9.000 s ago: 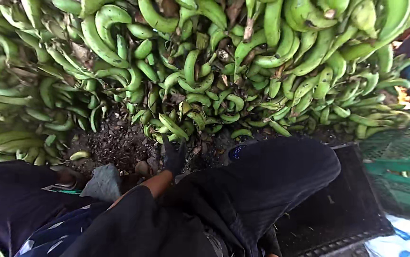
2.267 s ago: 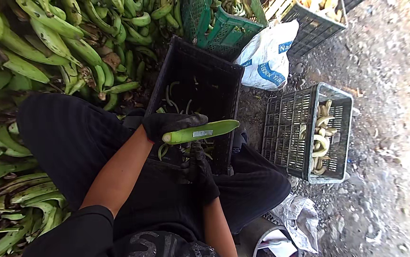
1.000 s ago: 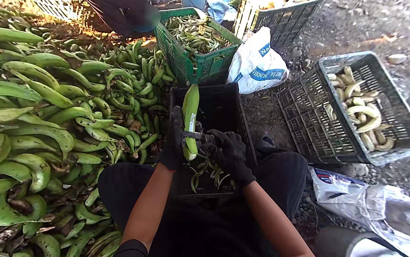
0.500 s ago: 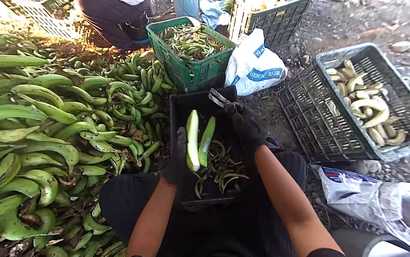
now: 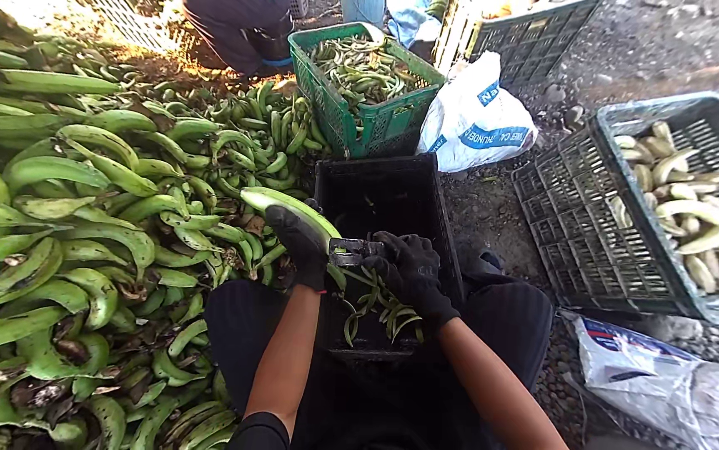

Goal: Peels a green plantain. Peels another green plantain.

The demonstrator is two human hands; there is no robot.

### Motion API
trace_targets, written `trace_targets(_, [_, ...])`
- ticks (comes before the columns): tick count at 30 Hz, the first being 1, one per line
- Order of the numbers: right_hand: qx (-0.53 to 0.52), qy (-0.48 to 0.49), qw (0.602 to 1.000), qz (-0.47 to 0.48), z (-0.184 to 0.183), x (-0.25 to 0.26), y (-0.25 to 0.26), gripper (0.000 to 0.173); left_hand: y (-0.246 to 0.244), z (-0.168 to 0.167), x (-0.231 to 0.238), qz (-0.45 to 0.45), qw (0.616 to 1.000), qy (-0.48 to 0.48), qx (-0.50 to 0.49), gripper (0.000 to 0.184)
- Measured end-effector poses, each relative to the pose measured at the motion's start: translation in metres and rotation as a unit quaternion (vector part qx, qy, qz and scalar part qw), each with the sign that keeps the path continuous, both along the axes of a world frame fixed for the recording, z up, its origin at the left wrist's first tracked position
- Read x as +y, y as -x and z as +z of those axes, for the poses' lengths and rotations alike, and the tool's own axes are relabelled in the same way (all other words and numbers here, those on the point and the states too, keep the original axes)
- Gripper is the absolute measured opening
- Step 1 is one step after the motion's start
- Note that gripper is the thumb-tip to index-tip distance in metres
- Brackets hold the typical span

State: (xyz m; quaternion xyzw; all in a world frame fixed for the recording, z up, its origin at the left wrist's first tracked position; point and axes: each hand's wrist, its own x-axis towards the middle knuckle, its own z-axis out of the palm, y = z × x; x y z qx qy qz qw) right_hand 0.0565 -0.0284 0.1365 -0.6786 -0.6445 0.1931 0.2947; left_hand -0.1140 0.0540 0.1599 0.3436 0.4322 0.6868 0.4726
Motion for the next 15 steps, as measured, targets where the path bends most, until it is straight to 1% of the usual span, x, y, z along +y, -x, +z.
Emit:
trace_targets(2, [0.013,0.020,1.000,-0.014,0.002,0.004,0.000,0.064,-0.001,-0.005,-0.003,-0.072,0.997,0.007,0.019,0.064])
trace_targets(4, [0.018,0.060,0.997,-0.035,0.002,0.015,-0.006,0.066,-0.001,-0.012,-0.012,-0.195,0.974,0.057,0.097,0.065])
trace_targets(6, [0.022,0.079,0.995,-0.064,-0.004,0.027,-0.019,0.067,0.003,-0.015,-0.022,-0.302,0.916,0.118,0.237,0.049])
trace_targets(7, [0.025,0.099,0.992,-0.080,-0.006,0.034,-0.026,0.066,0.003,-0.015,-0.024,-0.358,0.881,0.147,0.271,0.046])
trace_targets(8, [0.030,0.123,0.987,-0.095,-0.007,0.040,-0.032,0.062,-0.002,-0.014,-0.026,-0.398,0.855,0.168,0.287,0.045])
trace_targets(10, [0.043,0.150,0.981,-0.115,-0.009,0.049,-0.044,0.058,-0.012,-0.006,-0.032,-0.437,0.827,0.211,0.283,0.046])
trace_targets(11, [0.064,0.146,0.980,-0.118,-0.010,0.052,-0.047,0.060,-0.013,-0.002,-0.033,-0.439,0.829,0.217,0.269,0.046])
trace_targets(12, [0.086,0.135,0.981,-0.111,-0.009,0.052,-0.047,0.063,-0.012,-0.003,-0.034,-0.419,0.852,0.207,0.237,0.049])
trace_targets(13, [0.094,0.123,0.983,-0.101,-0.007,0.049,-0.045,0.066,-0.010,-0.011,-0.032,-0.384,0.887,0.178,0.182,0.055])
trace_targets(15, [0.085,0.099,0.989,-0.072,-0.004,0.032,-0.031,0.071,-0.007,-0.024,-0.027,-0.282,0.952,0.095,0.078,0.064])
